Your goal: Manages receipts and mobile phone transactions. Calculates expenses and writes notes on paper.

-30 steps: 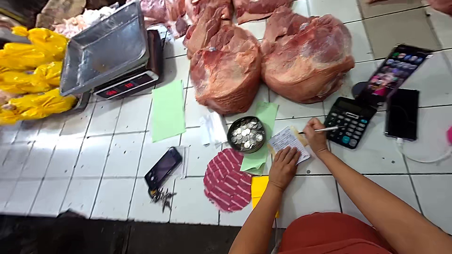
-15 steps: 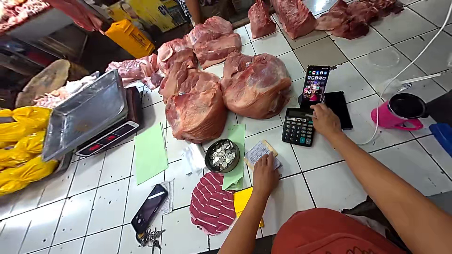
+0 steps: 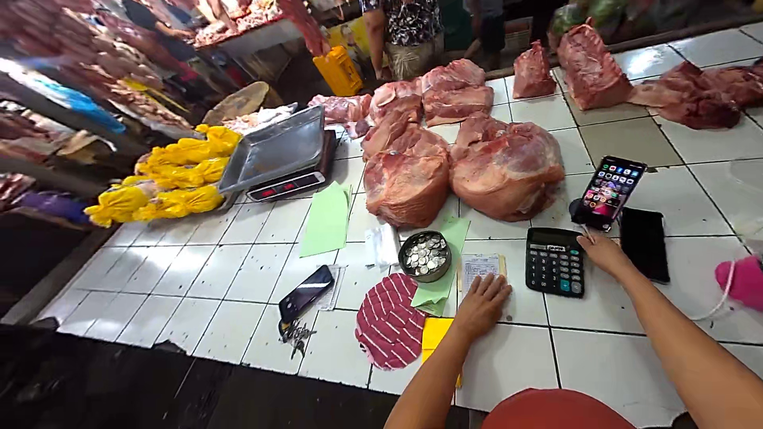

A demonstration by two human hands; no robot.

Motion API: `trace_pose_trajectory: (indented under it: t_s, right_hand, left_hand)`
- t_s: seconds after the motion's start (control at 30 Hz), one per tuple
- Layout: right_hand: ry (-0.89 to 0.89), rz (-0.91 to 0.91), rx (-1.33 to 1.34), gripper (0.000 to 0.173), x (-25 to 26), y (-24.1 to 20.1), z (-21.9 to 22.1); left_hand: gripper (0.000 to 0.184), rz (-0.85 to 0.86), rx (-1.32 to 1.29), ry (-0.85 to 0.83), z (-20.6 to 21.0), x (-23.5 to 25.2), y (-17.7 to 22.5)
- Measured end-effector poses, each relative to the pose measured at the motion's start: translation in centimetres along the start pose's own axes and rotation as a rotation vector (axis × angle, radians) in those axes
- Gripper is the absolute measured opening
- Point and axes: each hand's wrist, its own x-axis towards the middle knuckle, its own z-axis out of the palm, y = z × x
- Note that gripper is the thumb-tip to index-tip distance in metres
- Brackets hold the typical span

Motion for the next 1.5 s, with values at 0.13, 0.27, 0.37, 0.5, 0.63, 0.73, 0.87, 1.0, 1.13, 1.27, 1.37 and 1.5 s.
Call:
trace_pose_trajectory:
  t_s: [0.13, 0.27, 0.37, 0.5, 0.63, 0.73, 0.87, 1.0, 1.13, 1.27, 1.37, 1.5]
  right_hand:
    - [0.058, -0.044, -0.025, 0.045, -1.4, -1.3, 0.7]
    - [0.075, -0.213, -0.278, 0.052, -4.4, 0.5, 1.5]
    - [0.159, -0.302, -0.380, 0.064, -5.9, 1.9, 2.9]
    - [0.138, -0.307, -0.409, 0.062, -6.6, 1.4, 3.3]
    - [0.095, -0.270, -0.420, 0.058, -6.5, 1.3, 3.6]
    - [0.108, -0.269, -0.426, 0.057, -6.6, 1.2, 3.7]
    - [0.111, -0.254, -0.434, 0.055, -6.7, 0.8, 3.4]
    - [0.111, -0.240, -0.452, 0.055, -6.5, 0.6, 3.5]
    - [0.102, -0.219, -0.470, 0.055, -6.3, 0.4, 3.6]
    - [0.097, -0.220, -0.465, 0.054, -7.2, 0.4, 3.7]
    - [0.088, -0.313, -0.403, 0.058, -9.3, 1.0, 4.9]
    - [-0.044, -0.354, -0.458, 0.062, -11.8, 1.8, 7.2]
  left_hand:
    - [0.042, -0.053, -0.047, 0.073, 0.6, -0.2, 0.5]
    - [0.043, -0.146, -0.045, 0.132, 1.6, -0.3, 1.9]
    - [0.043, -0.156, -0.023, 0.169, 1.9, -0.4, 2.1]
    - [0.046, -0.155, 0.007, 0.205, 2.1, -0.5, 1.9]
    - [0.045, -0.140, 0.036, 0.217, 2.1, -0.5, 1.7]
    - [0.046, -0.140, 0.039, 0.207, 2.1, -0.7, 1.6]
    - [0.045, -0.151, 0.024, 0.220, 2.2, -0.4, 1.6]
    - [0.047, -0.169, 0.047, 0.186, 2.3, -0.4, 1.6]
    - [0.049, -0.174, 0.068, 0.159, 2.2, -0.3, 1.6]
    - [0.050, -0.180, 0.065, 0.138, 2.1, -0.2, 1.6]
    - [0.050, -0.177, 0.053, 0.141, 2.1, -0.2, 1.5]
    - [0.050, -0.174, 0.044, 0.141, 2.1, -0.1, 1.6]
